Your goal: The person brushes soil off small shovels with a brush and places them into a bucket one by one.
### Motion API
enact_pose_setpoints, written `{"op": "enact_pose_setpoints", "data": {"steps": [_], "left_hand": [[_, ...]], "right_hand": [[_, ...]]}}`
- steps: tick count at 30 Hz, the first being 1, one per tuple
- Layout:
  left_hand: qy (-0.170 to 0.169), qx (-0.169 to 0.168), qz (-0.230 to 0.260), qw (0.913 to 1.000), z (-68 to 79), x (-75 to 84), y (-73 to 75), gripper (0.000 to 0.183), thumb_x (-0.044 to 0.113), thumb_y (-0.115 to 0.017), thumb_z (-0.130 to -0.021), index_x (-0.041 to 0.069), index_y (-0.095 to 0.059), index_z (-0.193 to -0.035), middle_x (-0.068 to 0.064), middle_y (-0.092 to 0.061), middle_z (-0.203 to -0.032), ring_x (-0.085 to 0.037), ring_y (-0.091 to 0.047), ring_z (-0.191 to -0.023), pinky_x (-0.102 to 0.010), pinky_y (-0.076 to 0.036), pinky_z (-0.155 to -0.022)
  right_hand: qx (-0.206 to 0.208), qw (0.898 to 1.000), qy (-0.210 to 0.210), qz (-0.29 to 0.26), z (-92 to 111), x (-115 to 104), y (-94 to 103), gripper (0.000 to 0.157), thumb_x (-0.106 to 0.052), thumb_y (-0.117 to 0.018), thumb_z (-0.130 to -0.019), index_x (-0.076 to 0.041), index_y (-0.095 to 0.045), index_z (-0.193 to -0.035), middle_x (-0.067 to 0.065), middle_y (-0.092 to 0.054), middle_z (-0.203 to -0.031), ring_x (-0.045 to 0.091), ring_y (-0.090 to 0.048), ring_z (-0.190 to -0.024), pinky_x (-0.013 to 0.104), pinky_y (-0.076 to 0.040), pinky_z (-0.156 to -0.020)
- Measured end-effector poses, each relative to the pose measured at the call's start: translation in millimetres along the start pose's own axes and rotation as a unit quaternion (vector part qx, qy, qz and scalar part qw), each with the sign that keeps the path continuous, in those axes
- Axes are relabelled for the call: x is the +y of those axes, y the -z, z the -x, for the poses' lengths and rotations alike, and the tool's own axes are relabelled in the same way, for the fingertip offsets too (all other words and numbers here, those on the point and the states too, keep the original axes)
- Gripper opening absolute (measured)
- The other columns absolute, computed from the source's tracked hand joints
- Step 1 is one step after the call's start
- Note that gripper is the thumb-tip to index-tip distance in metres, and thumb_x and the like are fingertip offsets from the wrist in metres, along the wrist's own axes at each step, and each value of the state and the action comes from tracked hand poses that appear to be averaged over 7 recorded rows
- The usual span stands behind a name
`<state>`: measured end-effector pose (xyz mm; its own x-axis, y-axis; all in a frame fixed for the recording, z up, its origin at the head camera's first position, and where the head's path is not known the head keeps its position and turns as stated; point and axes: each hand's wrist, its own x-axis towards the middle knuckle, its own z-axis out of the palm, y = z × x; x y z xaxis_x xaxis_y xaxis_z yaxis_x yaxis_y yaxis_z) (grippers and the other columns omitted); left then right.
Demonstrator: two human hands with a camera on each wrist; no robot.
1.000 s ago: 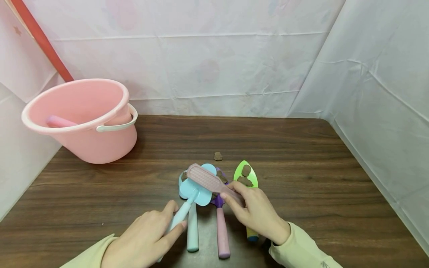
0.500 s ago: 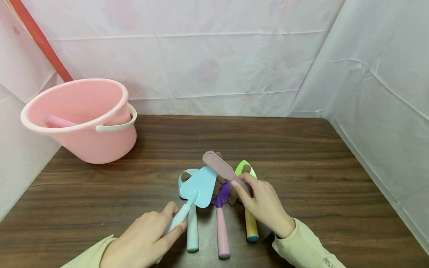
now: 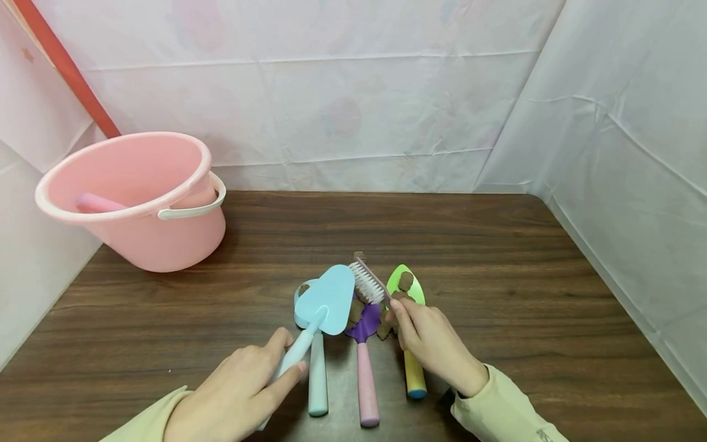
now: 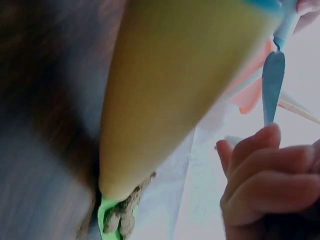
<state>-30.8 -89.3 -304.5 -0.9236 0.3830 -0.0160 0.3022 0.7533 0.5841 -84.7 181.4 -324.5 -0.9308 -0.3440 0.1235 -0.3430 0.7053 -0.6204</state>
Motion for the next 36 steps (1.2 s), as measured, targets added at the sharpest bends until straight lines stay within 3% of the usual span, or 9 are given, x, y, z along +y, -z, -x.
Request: {"op": "enact_pose_setpoints", "data": {"steps": [3, 6, 12, 16, 18, 21, 27, 36], "left_hand": [[0.003, -0.002, 0.009, 0.9999, -1.5, 1.9, 2.4, 0.025, 0.031, -0.055, -0.094, 0.009, -0.048, -0.1, 0.008, -0.04, -0.053, -0.005, -0.038, -0.047, -0.024, -0.032, -0.044], [0.005, -0.003, 0.021, 0.9998, -2.5, 3.4, 4.0, 0.024, 0.032, -0.054, -0.095, 0.009, -0.048, -0.098, 0.008, -0.038, -0.053, -0.005, -0.037, -0.045, -0.024, -0.032, -0.042], [0.002, -0.005, 0.037, 0.9993, -3.1, 5.5, 5.4, 0.022, 0.032, -0.053, -0.095, 0.011, -0.047, -0.094, 0.008, -0.037, -0.053, -0.004, -0.036, -0.044, -0.024, -0.031, -0.04], [-0.006, -0.005, 0.038, 0.9993, -3.0, 5.2, 4.4, 0.022, 0.031, -0.054, -0.095, 0.01, -0.047, -0.094, 0.008, -0.038, -0.053, -0.004, -0.037, -0.044, -0.024, -0.032, -0.041], [-0.01, -0.006, 0.037, 0.9993, -2.5, 4.8, 3.3, 0.022, 0.03, -0.054, -0.095, 0.01, -0.047, -0.094, 0.008, -0.039, -0.053, -0.004, -0.037, -0.044, -0.024, -0.032, -0.041], [-0.019, -0.005, 0.03, 0.9993, -1.4, 3.8, -0.2, 0.022, 0.031, -0.055, -0.094, 0.01, -0.047, -0.093, 0.008, -0.039, -0.053, -0.004, -0.037, -0.045, -0.024, -0.031, -0.041], [-0.028, 0.003, -0.003, 0.9996, 0.4, 1.9, -5.6, 0.023, 0.034, -0.055, -0.094, 0.012, -0.048, -0.096, 0.01, -0.038, -0.054, -0.004, -0.037, -0.046, -0.025, -0.029, -0.043], [-0.028, -0.008, -0.008, 0.9995, 3.0, 0.2, -5.6, 0.025, 0.036, -0.052, -0.095, 0.011, -0.048, -0.101, 0.009, -0.037, -0.053, -0.005, -0.037, -0.046, -0.026, -0.029, -0.043]], "right_hand": [[-0.041, 0.998, 0.004, -0.04, 1.0, -1.7, -0.6, 0.03, -0.02, -0.042, -0.103, -0.012, -0.065, -0.086, -0.013, -0.046, -0.051, -0.003, -0.041, -0.045, 0.022, -0.04, -0.045], [-0.099, 0.991, 0.007, -0.096, 2.5, -4.0, -2.2, 0.031, -0.022, -0.041, -0.103, -0.01, -0.064, -0.087, -0.012, -0.046, -0.051, -0.003, -0.04, -0.04, 0.023, -0.039, -0.038], [-0.208, 0.953, -0.022, -0.221, 4.9, -9.4, -6.6, 0.038, -0.029, -0.038, -0.104, -0.002, -0.055, -0.083, -0.002, -0.046, -0.049, 0.001, -0.043, -0.031, 0.032, -0.035, -0.024], [-0.247, 0.931, -0.023, -0.267, 4.9, -10.0, -9.0, 0.034, -0.025, -0.04, -0.103, 0.0, -0.055, -0.086, 0.0, -0.044, -0.048, 0.001, -0.042, -0.03, 0.034, -0.033, -0.022], [-0.256, 0.926, -0.021, -0.279, 4.9, -10.0, -9.2, 0.03, -0.023, -0.043, -0.103, 0.0, -0.057, -0.091, -0.001, -0.043, -0.048, 0.0, -0.041, -0.031, 0.033, -0.032, -0.022], [-0.254, 0.924, -0.024, -0.284, 4.6, -10.7, -8.7, 0.028, -0.023, -0.045, -0.102, 0.0, -0.058, -0.092, 0.0, -0.042, -0.048, 0.0, -0.039, -0.031, 0.032, -0.032, -0.022], [-0.229, 0.933, -0.049, -0.275, 3.7, -10.4, -3.5, 0.032, -0.025, -0.047, -0.101, 0.004, -0.056, -0.091, 0.0, -0.042, -0.048, 0.001, -0.037, -0.031, 0.029, -0.033, -0.024], [-0.146, 0.949, -0.066, -0.271, -2.5, -2.2, 13.6, 0.034, -0.024, -0.046, -0.102, 0.007, -0.057, -0.099, -0.004, -0.042, -0.052, 0.001, -0.037, -0.034, 0.03, -0.034, -0.026]]}}
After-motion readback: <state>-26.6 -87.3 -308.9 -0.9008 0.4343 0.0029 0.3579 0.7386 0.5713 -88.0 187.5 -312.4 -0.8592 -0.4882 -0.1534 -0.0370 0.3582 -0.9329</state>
